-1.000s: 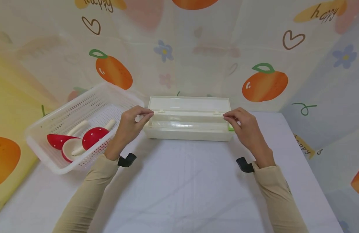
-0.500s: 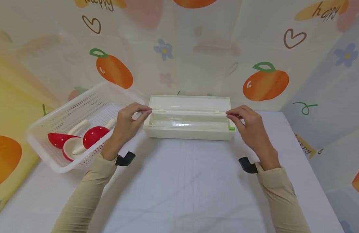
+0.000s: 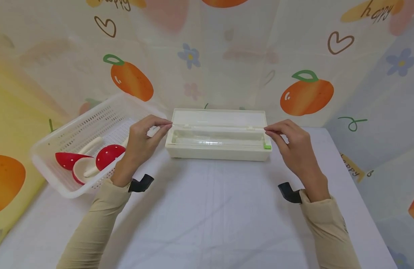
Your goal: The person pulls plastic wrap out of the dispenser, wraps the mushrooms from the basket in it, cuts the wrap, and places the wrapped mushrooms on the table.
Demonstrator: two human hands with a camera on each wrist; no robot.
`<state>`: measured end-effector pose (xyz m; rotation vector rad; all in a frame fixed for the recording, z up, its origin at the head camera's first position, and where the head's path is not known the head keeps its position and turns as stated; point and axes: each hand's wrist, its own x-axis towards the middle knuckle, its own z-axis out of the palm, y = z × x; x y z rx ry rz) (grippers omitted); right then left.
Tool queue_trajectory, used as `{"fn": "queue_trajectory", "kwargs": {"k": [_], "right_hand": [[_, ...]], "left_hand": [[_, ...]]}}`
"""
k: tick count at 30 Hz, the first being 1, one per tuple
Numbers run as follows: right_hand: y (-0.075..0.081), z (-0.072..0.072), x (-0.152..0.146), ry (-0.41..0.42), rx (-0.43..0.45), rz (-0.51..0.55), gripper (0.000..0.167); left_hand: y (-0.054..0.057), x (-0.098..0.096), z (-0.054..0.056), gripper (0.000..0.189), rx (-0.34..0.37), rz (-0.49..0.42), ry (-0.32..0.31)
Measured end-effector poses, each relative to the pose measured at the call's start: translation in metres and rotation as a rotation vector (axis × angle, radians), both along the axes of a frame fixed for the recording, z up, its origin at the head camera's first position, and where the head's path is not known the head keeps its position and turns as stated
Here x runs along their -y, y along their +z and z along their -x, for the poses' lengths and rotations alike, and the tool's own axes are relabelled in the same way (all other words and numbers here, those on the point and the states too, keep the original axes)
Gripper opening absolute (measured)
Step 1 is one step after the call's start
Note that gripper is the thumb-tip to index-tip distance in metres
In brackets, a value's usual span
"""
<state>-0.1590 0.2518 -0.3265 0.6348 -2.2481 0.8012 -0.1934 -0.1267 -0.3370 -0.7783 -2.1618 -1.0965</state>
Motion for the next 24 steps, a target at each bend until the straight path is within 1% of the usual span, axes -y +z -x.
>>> {"fn": "queue_trajectory", "kwargs": {"k": [3, 7, 14, 18, 22, 24], "right_hand": [[0.002, -0.002, -0.001, 0.008, -0.001, 0.018, 0.022], [0.005, -0.007, -0.001, 0.006, 0.02, 0.012, 0.019], [0.009, -0.018, 0.002, -0.017, -0.006, 0.027, 0.025], [0.012, -0.024, 0.001, -0.026, 0.003, 0.003, 0.022], [0.012, -0.029, 0.001, -0.005, -0.018, 0.011, 0.022], [0.012, -0.03, 0.001, 0.013, -0.046, 0.03, 0.014]], "left_hand": [[0.002, 0.0, -0.002, 0.013, -0.008, -0.012, -0.002], [0.005, 0.0, -0.005, 0.012, -0.023, -0.028, -0.007], [0.008, 0.0, -0.011, 0.014, -0.063, -0.039, -0.016], [0.01, 0.002, -0.016, 0.014, -0.08, -0.036, -0.02], [0.011, 0.003, -0.022, 0.014, -0.093, -0.033, -0.017], [0.011, 0.004, -0.024, 0.015, -0.095, -0.036, -0.021]]}}
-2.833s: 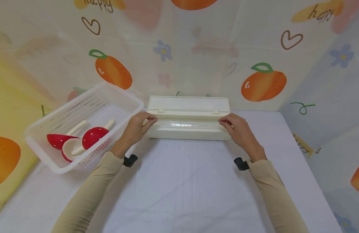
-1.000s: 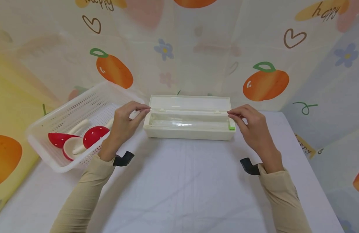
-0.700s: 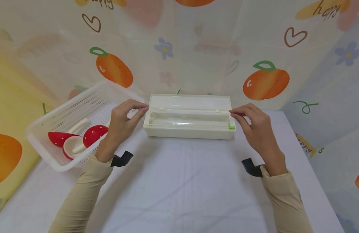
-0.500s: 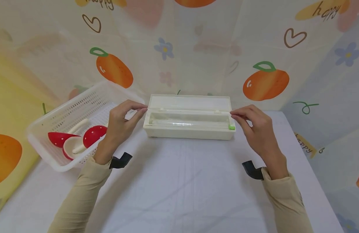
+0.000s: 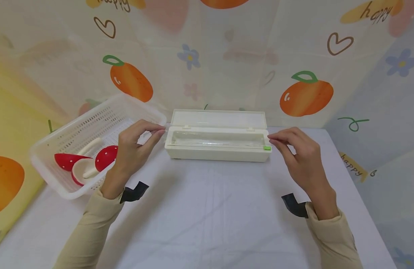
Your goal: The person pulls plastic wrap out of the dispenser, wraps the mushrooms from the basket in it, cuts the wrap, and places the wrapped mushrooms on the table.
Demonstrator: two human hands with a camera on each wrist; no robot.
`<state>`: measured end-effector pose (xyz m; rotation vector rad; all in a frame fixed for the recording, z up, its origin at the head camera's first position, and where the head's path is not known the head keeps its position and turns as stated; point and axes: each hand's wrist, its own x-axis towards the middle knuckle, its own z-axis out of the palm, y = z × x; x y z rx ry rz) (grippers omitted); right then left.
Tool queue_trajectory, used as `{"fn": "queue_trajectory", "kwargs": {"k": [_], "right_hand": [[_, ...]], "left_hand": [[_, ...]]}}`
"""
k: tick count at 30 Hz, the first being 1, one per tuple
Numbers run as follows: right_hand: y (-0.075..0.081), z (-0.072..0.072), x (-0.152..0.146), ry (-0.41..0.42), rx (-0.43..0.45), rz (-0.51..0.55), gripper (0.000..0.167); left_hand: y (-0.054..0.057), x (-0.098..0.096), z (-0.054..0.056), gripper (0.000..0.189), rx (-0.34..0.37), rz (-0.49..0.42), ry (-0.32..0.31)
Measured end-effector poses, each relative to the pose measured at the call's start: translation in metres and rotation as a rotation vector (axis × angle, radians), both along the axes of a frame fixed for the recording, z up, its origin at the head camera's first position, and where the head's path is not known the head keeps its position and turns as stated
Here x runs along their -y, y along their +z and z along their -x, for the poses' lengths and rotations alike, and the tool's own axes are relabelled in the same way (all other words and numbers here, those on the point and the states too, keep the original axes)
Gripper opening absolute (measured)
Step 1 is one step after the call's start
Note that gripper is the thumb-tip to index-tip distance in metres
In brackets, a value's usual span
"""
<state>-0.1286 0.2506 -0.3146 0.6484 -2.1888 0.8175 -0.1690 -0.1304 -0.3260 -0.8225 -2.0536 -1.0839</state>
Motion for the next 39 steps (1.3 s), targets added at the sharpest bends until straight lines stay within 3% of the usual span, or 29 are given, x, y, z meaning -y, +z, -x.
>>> {"fn": "queue_trajectory", "kwargs": {"k": [2, 6, 9, 16, 20, 25, 32, 39], "right_hand": [[-0.001, -0.002, 0.0, 0.015, -0.027, 0.023, 0.018], [-0.002, -0.006, -0.001, 0.04, -0.071, 0.061, 0.049], [-0.003, -0.01, -0.001, 0.05, -0.089, 0.066, 0.053], [-0.006, -0.025, -0.001, 0.045, -0.081, 0.036, 0.054], [-0.009, -0.032, 0.002, 0.07, -0.111, 0.08, 0.053], [-0.005, -0.039, 0.007, 0.119, -0.144, 0.151, 0.052], [-0.019, -0.055, 0.002, 0.154, -0.07, 0.107, 0.051], [-0.024, -0.069, 0.003, 0.212, -0.074, 0.146, 0.046]], "left_hand": [[0.0, 0.0, -0.003, 0.015, -0.001, -0.008, -0.007], [0.001, 0.001, -0.009, 0.013, -0.004, -0.018, -0.01], [0.001, 0.003, -0.014, 0.014, -0.005, -0.017, 0.004], [-0.002, 0.006, -0.027, 0.023, -0.004, -0.009, -0.013], [-0.005, 0.008, -0.034, 0.015, -0.02, -0.007, -0.039], [-0.003, 0.01, -0.041, 0.04, -0.05, -0.002, -0.048], [-0.013, 0.014, -0.057, 0.035, -0.07, -0.024, -0.09], [-0.019, 0.018, -0.073, 0.03, -0.126, -0.027, -0.14]]}}
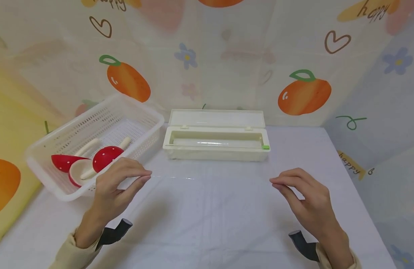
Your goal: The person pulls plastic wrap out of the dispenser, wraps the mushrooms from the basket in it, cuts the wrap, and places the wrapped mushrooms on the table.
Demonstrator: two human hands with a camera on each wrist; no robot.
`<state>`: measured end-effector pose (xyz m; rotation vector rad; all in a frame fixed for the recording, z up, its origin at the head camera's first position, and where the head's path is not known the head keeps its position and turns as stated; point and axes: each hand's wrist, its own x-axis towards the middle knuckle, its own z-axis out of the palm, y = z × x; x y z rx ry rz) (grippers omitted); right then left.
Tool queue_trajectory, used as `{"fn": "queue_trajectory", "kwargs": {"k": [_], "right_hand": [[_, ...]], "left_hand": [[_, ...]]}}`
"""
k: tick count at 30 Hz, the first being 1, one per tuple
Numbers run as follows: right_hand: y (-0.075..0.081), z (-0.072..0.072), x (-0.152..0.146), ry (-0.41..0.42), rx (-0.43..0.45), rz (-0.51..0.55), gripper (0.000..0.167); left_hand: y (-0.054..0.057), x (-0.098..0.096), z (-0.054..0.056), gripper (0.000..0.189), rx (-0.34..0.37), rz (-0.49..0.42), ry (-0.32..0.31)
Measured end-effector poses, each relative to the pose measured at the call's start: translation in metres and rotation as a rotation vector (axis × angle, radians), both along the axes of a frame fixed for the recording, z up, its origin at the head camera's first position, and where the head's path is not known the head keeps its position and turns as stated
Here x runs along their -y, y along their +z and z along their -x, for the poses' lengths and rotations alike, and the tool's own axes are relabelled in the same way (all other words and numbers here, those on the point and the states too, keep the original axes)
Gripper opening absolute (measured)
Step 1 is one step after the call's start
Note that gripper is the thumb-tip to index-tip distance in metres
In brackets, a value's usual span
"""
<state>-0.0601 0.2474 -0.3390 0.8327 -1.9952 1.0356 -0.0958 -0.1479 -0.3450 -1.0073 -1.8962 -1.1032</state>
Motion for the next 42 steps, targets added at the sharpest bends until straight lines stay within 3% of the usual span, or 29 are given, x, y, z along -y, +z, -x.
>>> {"fn": "queue_trajectory", "kwargs": {"k": [4, 9, 18, 22, 25, 28, 33, 36, 42], "right_hand": [[-0.008, -0.008, -0.003, 0.016, 0.046, -0.036, 0.044], [-0.027, -0.015, -0.006, 0.129, 0.078, -0.014, 0.033], [-0.061, -0.024, -0.009, 0.203, 0.148, -0.035, 0.017], [-0.077, -0.028, -0.011, 0.203, 0.198, -0.062, 0.01], [-0.088, -0.029, -0.013, 0.21, 0.226, -0.075, 0.009], [-0.096, -0.03, -0.014, 0.205, 0.27, -0.102, 0.023], [-0.109, -0.033, -0.014, 0.14, 0.333, -0.199, 0.044], [-0.114, -0.034, -0.013, 0.101, 0.364, -0.25, 0.043], [-0.12, -0.031, -0.013, 0.113, 0.421, -0.277, 0.035]], "left_hand": [[-0.006, 0.002, -0.006, 0.027, 0.005, 0.005, -0.04], [-0.02, 0.006, -0.013, 0.021, 0.035, 0.014, -0.101], [-0.047, 0.013, -0.026, 0.014, 0.205, 0.095, -0.138], [-0.059, 0.015, -0.027, 0.008, 0.282, 0.132, -0.142], [-0.068, 0.016, -0.028, 0.016, 0.326, 0.16, -0.146], [-0.075, 0.017, -0.029, 0.029, 0.374, 0.195, -0.145], [-0.083, 0.017, -0.03, 0.025, 0.46, 0.262, -0.14], [-0.087, 0.018, -0.03, 0.021, 0.486, 0.299, -0.146], [-0.098, 0.02, -0.029, 0.022, 0.521, 0.42, -0.117]]}}
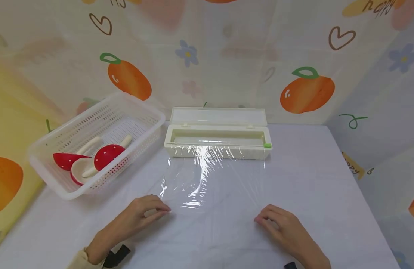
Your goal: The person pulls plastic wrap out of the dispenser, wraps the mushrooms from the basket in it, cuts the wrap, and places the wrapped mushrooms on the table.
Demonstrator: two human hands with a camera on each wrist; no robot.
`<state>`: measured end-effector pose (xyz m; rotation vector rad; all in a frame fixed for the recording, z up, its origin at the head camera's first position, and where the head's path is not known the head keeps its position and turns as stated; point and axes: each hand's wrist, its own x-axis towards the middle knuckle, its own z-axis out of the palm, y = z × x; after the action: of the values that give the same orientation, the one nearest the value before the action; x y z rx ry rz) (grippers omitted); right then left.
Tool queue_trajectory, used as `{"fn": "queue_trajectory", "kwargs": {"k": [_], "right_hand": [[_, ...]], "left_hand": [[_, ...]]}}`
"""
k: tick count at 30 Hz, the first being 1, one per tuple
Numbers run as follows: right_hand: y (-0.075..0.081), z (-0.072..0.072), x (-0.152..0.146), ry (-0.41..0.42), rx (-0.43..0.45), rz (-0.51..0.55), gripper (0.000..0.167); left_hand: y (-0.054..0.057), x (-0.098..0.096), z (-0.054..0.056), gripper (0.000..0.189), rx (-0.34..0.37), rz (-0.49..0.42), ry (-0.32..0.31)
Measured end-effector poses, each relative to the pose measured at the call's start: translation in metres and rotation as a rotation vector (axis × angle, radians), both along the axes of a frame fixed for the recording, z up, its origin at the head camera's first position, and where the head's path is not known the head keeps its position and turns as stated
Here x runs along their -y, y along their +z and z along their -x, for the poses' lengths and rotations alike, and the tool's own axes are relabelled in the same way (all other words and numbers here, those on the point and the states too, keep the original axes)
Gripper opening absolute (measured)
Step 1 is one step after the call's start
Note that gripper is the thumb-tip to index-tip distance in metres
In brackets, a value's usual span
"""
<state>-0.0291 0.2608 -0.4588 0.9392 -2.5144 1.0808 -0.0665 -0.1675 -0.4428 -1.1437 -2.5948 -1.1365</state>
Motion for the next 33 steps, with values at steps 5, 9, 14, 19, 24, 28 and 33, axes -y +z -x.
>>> {"fn": "queue_trajectory", "kwargs": {"k": [5, 9, 14, 19, 24, 28, 33], "right_hand": [[-0.003, 0.001, 0.002, -0.037, 0.02, -0.065, 0.031], [-0.005, 0.0, 0.006, -0.091, 0.019, -0.163, 0.022], [-0.006, 0.001, 0.007, -0.094, 0.032, -0.247, 0.024], [-0.009, 0.003, 0.007, -0.08, 0.02, -0.222, 0.025], [-0.013, 0.004, 0.006, -0.082, -0.007, -0.181, 0.03], [-0.012, 0.005, 0.005, -0.144, 0.016, -0.196, 0.034], [-0.011, 0.004, 0.004, -0.202, 0.078, -0.214, 0.034]], "left_hand": [[0.001, -0.002, -0.003, 0.018, 0.071, 0.146, 0.041], [0.005, -0.004, -0.006, 0.012, 0.173, 0.242, 0.08], [0.002, -0.005, -0.007, 0.01, 0.198, 0.276, 0.074], [0.002, -0.005, -0.007, 0.01, 0.201, 0.32, 0.089], [0.004, -0.001, -0.006, 0.012, 0.288, 0.373, 0.09], [0.007, 0.002, -0.005, 0.013, 0.361, 0.396, 0.096], [0.015, 0.006, -0.004, 0.01, 0.35, 0.394, 0.141]]}}
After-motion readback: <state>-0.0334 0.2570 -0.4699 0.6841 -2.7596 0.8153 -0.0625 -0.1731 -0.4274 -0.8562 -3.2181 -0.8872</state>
